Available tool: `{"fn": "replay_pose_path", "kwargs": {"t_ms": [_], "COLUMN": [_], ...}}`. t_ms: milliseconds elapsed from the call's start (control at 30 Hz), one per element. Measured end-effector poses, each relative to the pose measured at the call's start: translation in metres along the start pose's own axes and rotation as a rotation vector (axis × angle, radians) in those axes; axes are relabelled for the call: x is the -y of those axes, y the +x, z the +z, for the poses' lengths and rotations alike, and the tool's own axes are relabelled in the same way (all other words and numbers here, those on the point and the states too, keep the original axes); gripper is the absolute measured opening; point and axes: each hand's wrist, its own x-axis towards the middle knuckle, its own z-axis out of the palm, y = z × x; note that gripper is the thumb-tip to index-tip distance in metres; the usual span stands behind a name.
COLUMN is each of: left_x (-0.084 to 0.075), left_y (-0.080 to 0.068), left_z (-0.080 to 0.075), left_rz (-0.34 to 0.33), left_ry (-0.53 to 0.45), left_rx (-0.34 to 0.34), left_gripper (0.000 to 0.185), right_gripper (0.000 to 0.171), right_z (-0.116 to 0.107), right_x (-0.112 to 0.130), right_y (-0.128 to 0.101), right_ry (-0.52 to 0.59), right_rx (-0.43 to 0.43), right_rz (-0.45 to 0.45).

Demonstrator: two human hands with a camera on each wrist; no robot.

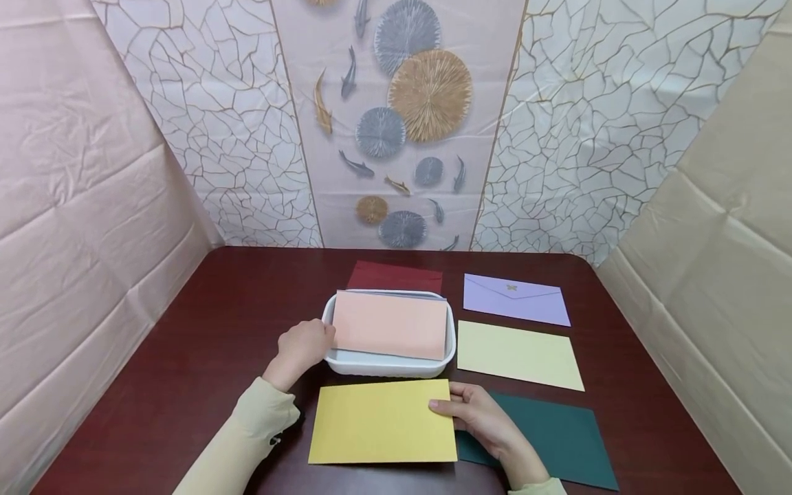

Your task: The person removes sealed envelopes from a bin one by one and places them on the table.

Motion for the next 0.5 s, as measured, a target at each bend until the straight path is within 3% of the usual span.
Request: {"fn": "replay_pose_path", "kwargs": {"t_ms": [500], "left_x": [0.0029], "left_y": [0.0059], "left_z": [-0.0016], "left_rz": [-0.006], "left_ry": [-0.004], "left_rx": [0.030], "left_gripper": [0.050], "right_gripper": [0.059], "right_z": [0.0034], "right_x": [0.0036], "right_y": [0.0068], "right_ry": [-0.031], "right_rx": [-0.066], "right_rz": [0.033]}}
